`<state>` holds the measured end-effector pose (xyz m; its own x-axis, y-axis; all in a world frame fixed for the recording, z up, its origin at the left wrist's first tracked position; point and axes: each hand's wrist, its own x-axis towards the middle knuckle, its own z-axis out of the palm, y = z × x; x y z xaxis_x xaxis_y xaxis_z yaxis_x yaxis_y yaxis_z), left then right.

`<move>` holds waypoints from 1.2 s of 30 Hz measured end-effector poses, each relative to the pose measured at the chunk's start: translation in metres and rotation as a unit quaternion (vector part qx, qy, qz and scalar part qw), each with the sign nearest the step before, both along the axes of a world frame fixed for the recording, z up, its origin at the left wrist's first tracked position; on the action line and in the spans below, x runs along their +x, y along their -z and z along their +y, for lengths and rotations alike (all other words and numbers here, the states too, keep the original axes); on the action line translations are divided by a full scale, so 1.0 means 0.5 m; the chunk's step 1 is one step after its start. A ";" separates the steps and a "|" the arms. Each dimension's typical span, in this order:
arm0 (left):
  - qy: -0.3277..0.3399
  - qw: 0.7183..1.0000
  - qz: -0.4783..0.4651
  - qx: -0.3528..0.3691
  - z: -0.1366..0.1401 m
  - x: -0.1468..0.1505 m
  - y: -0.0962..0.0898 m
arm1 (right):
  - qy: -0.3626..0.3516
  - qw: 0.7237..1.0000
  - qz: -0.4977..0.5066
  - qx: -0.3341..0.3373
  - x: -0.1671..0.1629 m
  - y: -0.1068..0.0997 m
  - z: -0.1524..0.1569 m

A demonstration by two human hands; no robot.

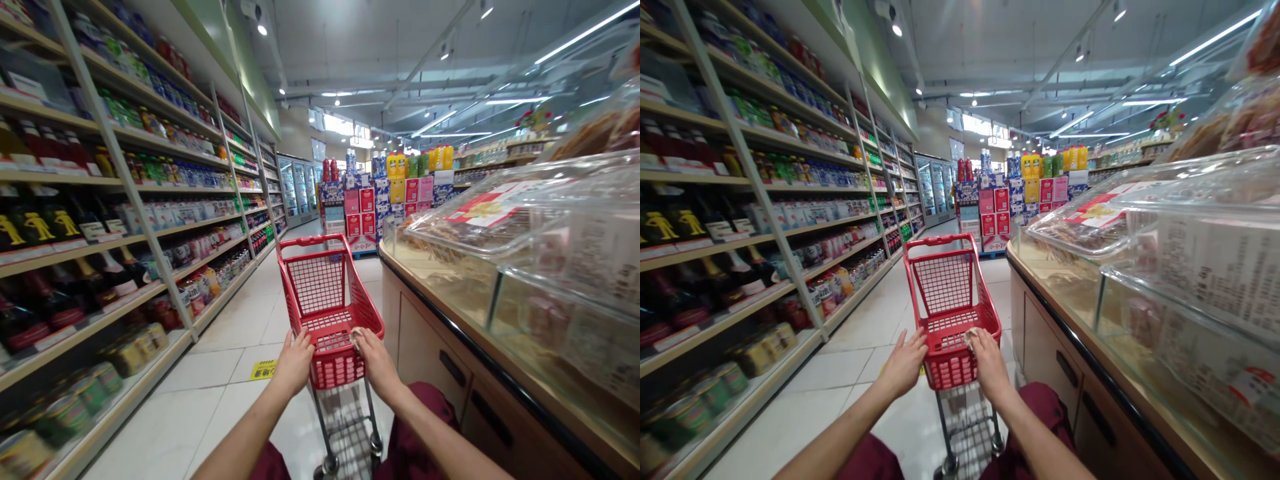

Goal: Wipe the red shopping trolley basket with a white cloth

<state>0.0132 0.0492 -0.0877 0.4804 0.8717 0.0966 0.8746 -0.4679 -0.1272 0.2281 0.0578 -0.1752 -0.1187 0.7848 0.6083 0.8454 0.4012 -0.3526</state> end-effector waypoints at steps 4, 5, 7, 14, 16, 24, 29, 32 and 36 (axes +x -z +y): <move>-0.015 1.000 -0.020 -0.003 -0.008 0.018 -0.010 | -0.005 0.999 -0.006 -0.033 0.016 0.003 0.006; -0.013 1.000 -0.023 -0.004 -0.012 0.023 -0.010 | -0.013 0.999 -0.009 -0.042 0.022 0.001 0.006; -0.004 1.000 -0.019 -0.007 -0.024 0.037 -0.011 | -0.021 0.998 -0.014 -0.061 0.037 -0.007 0.007; 0.029 0.997 -0.063 -0.017 -0.071 0.108 0.002 | 0.011 0.992 0.013 -0.126 0.114 -0.043 0.045; 0.041 0.996 -0.079 -0.029 -0.063 0.102 0.005 | 0.015 0.991 0.029 -0.130 0.133 -0.050 0.056; -0.061 0.998 0.017 -0.008 0.017 0.002 0.015 | -0.064 0.991 0.050 -0.111 0.077 -0.058 -0.041; -0.035 0.999 -0.007 -0.008 0.001 0.030 0.029 | -0.031 0.996 0.063 -0.058 -0.008 -0.054 -0.082; -0.006 1.000 -0.001 -0.007 0.003 0.018 0.020 | -0.023 0.998 0.050 -0.021 0.018 -0.040 -0.062; -0.103 0.993 0.015 0.050 0.022 -0.051 -0.004 | 0.010 0.997 0.072 -0.017 0.084 -0.021 -0.029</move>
<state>-0.0122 0.0603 -0.0857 0.2960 0.9387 0.1767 0.9458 -0.2621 -0.1916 0.2701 0.0432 -0.1646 -0.0152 0.8064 0.5911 0.7929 0.3699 -0.4842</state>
